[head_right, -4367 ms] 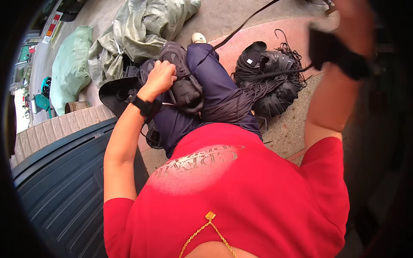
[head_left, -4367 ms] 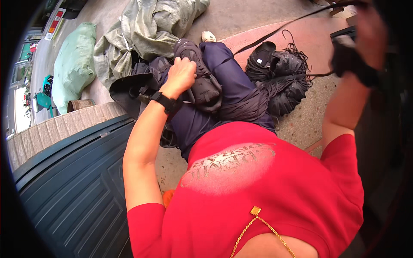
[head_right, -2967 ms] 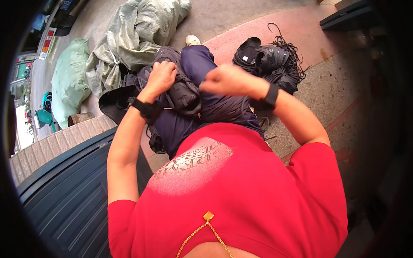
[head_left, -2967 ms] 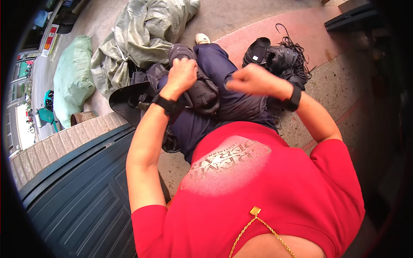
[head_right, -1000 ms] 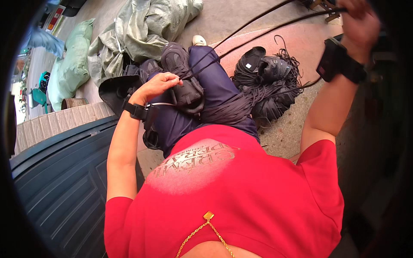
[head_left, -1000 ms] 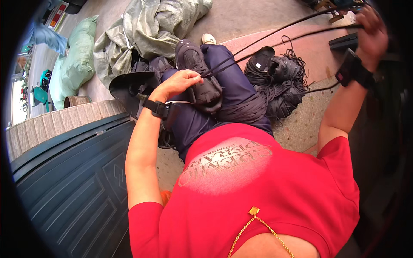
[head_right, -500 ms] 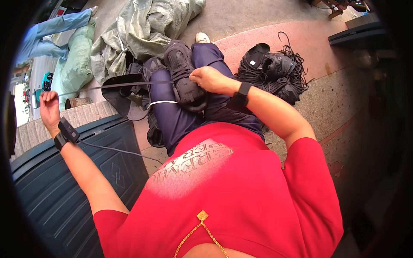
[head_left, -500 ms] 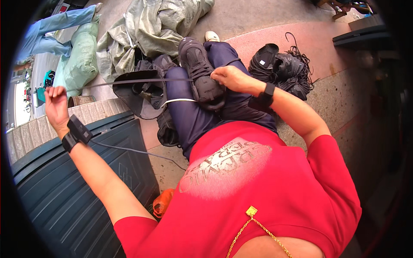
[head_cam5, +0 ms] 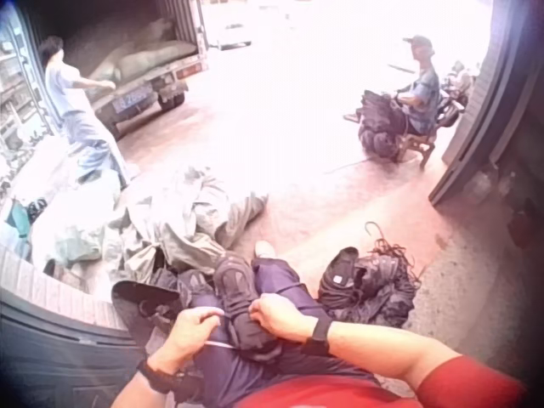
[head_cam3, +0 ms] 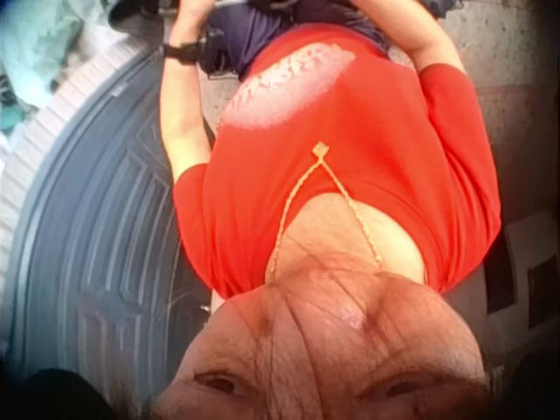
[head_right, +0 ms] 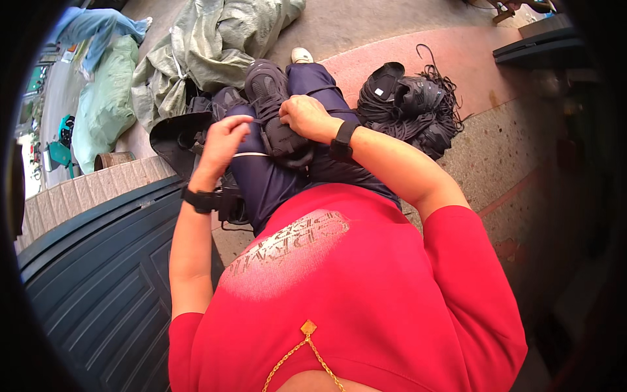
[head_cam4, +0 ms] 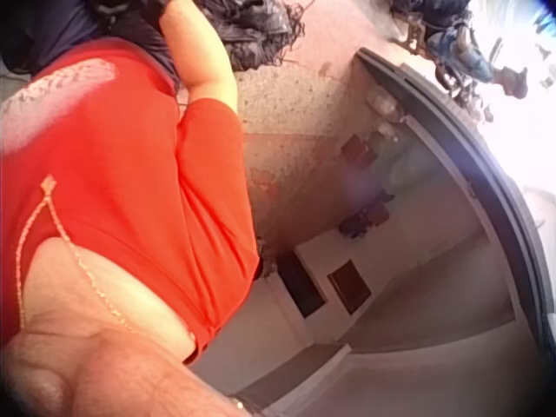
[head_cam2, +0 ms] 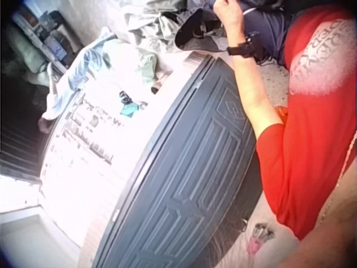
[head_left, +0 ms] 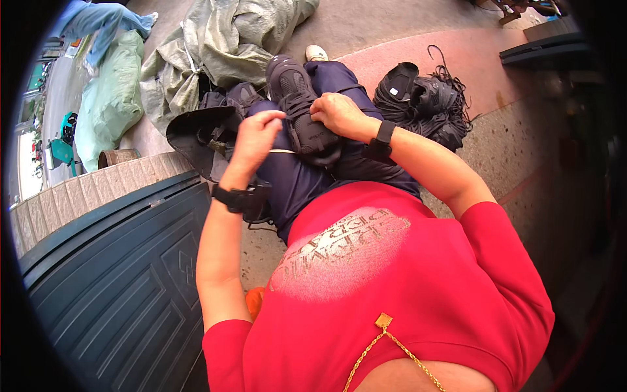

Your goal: Insert and thread laces into a pair of black sneakers.

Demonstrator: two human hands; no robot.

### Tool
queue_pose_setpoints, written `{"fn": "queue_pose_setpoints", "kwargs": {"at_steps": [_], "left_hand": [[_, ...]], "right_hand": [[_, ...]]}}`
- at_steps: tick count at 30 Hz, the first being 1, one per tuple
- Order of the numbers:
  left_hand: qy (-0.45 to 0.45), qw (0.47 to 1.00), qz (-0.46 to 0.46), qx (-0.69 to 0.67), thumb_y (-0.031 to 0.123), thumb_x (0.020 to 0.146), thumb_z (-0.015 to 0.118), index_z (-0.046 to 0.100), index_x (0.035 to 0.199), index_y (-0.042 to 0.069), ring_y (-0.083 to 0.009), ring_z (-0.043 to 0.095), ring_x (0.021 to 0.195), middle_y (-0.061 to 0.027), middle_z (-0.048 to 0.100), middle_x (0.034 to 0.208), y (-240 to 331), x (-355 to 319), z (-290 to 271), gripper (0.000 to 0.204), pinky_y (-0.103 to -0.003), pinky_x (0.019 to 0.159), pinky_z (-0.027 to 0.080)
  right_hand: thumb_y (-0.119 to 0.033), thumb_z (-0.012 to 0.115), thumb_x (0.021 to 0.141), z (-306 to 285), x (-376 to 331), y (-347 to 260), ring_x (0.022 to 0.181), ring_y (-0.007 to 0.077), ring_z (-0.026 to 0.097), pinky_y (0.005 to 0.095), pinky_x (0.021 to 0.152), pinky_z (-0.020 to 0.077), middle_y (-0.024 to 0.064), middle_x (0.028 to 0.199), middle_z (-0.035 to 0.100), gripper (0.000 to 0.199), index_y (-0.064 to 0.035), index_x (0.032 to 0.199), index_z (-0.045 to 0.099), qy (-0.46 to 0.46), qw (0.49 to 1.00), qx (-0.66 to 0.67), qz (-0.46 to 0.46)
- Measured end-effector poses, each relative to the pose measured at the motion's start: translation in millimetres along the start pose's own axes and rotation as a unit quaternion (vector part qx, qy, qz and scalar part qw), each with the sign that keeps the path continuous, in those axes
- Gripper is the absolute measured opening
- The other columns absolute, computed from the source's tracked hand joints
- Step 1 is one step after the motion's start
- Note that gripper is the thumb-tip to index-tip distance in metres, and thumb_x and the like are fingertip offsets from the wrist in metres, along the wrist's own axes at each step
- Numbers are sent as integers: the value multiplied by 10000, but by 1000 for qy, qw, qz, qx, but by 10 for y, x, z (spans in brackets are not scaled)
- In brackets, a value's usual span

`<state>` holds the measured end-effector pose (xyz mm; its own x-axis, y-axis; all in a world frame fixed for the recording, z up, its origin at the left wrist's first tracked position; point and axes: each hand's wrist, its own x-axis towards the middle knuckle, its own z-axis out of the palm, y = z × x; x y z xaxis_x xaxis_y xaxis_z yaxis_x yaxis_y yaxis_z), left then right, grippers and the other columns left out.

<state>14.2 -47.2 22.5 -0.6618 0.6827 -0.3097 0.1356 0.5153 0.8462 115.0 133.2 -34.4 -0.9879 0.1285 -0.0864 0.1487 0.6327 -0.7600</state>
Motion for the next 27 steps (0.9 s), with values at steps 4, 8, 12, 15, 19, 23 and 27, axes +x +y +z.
{"fn": "queue_pose_setpoints", "kwargs": {"at_steps": [4, 8, 12, 15, 19, 23, 27], "left_hand": [[39, 990, 64, 121, 129, 790, 531, 643, 898, 24, -289, 606, 828, -163, 627, 869, 9, 55, 338, 187, -341, 757, 465], [55, 963, 71, 255, 88, 780, 542, 627, 900, -5, -306, 578, 874, -175, 610, 880, -78, 56, 488, 174, -356, 782, 446], [88, 958, 82, 262, 80, 774, 543, 618, 890, -3, -317, 564, 855, -168, 598, 859, -133, 14, 544, 161, -377, 772, 436], [100, 961, 93, 239, 80, 769, 553, 615, 886, -6, -311, 564, 840, -163, 598, 852, -201, 12, 534, 158, -373, 767, 436], [107, 970, 126, 180, 83, 762, 566, 615, 882, -2, -305, 563, 822, -156, 597, 843, -243, 45, 495, 155, -368, 754, 438], [100, 964, 128, 210, 110, 737, 600, 615, 849, 0, -306, 561, 783, -154, 599, 840, -226, 126, 491, 157, -376, 707, 441], [94, 942, 127, 296, 218, 709, 626, 613, 779, 85, -297, 526, 835, -108, 573, 830, -184, 200, 480, 151, -415, 705, 434]], "right_hand": [[-151, 597, 728, -26, -70, -23, 818, 303, 549, 371, 707, 448, 143, 777, 576, 114, -55, 768, 642, 49, 993, -85, -60], [-133, 581, 736, 43, -47, 17, 824, 299, 547, 383, 697, 441, 139, 784, 568, 98, -48, 750, 628, 60, 989, -59, -123], [-111, 563, 739, 51, -71, 39, 822, 310, 540, 390, 702, 435, 143, 789, 567, 98, -31, 703, 607, 51, 993, 35, -96], [-69, 550, 727, -7, -104, 34, 829, 323, 533, 392, 715, 433, 146, 795, 567, 72, -15, 755, 590, -2, 992, -36, -118], [-14, 551, 692, 73, -37, 52, 830, 328, 528, 402, 716, 432, 149, 806, 564, 222, -14, 913, 537, 63, 988, -16, -143], [14, 540, 675, 102, 34, -36, 812, 339, 521, 406, 712, 434, 160, 823, 551, 326, -10, 994, 478, 102, 983, -20, -152], [27, 517, 664, -6, -19, -214, 785, 356, 510, 415, 688, 436, 169, 819, 527, 337, 2, 994, 452, 129, 973, -86, -171]]}}
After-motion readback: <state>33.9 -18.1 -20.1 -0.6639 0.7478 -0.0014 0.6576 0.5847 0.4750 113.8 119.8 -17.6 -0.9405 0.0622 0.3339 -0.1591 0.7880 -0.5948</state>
